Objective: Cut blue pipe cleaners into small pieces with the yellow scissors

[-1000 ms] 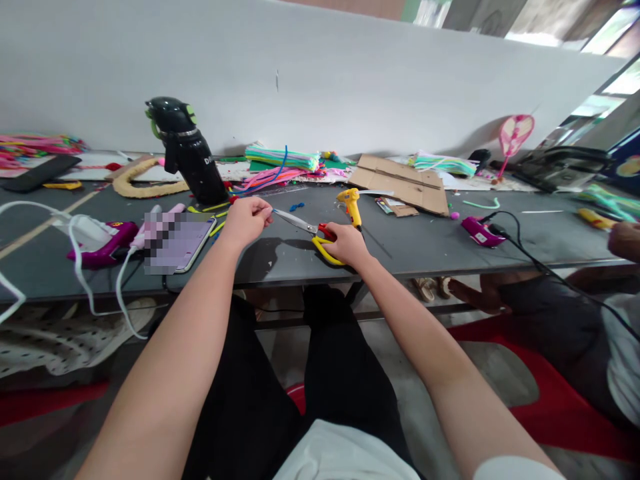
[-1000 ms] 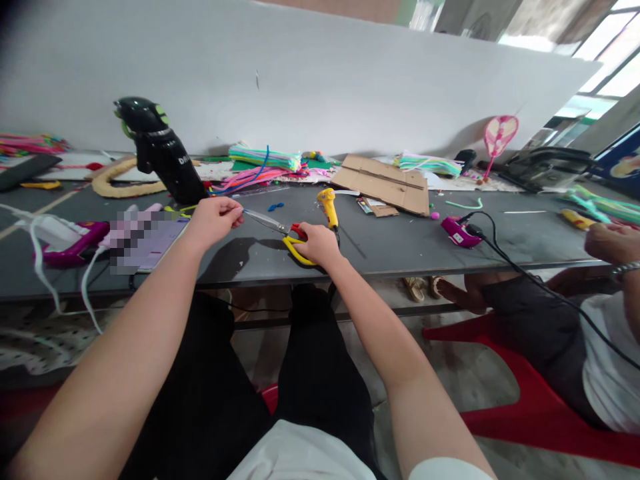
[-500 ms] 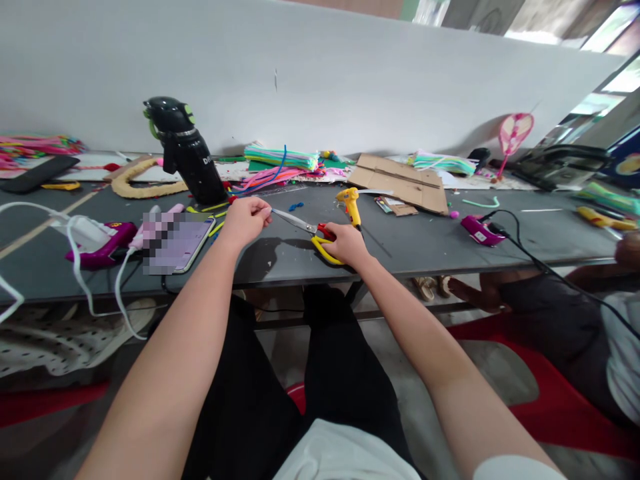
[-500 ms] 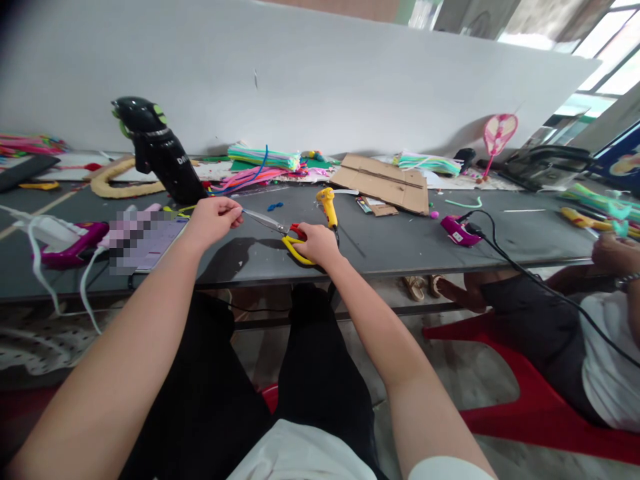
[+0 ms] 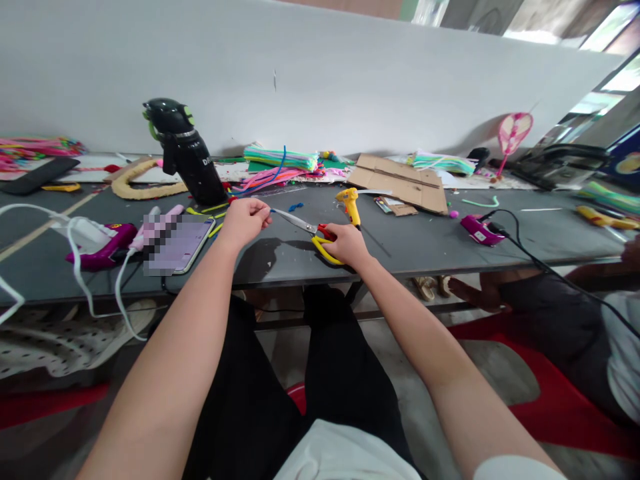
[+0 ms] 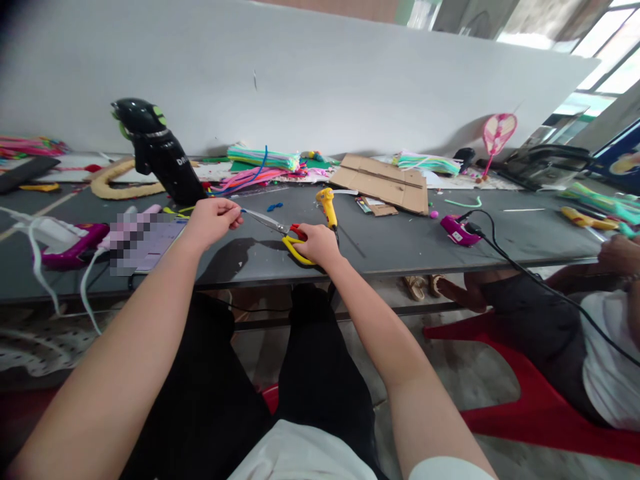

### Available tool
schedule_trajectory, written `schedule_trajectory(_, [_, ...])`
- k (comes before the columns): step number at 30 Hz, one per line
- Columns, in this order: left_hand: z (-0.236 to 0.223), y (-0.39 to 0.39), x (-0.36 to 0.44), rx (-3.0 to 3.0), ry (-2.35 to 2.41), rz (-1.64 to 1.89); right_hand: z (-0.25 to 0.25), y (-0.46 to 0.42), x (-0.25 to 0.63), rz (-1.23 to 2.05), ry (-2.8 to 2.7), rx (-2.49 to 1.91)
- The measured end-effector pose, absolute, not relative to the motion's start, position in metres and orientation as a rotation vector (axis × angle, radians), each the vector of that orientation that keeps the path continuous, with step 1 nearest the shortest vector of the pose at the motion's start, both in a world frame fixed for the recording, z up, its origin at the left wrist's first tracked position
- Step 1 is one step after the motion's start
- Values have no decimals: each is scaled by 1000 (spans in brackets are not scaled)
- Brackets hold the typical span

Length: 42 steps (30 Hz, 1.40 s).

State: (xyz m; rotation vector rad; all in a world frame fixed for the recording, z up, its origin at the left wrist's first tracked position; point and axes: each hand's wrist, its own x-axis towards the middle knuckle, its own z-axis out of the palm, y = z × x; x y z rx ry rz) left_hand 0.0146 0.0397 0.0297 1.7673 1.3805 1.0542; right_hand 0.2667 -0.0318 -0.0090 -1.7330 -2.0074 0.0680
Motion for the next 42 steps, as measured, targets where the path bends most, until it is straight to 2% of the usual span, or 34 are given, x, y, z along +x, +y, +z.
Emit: schedule_trajectory(42, [33, 41, 12, 1831, 1507, 1039, -9, -31, 266, 63, -2032, -1706])
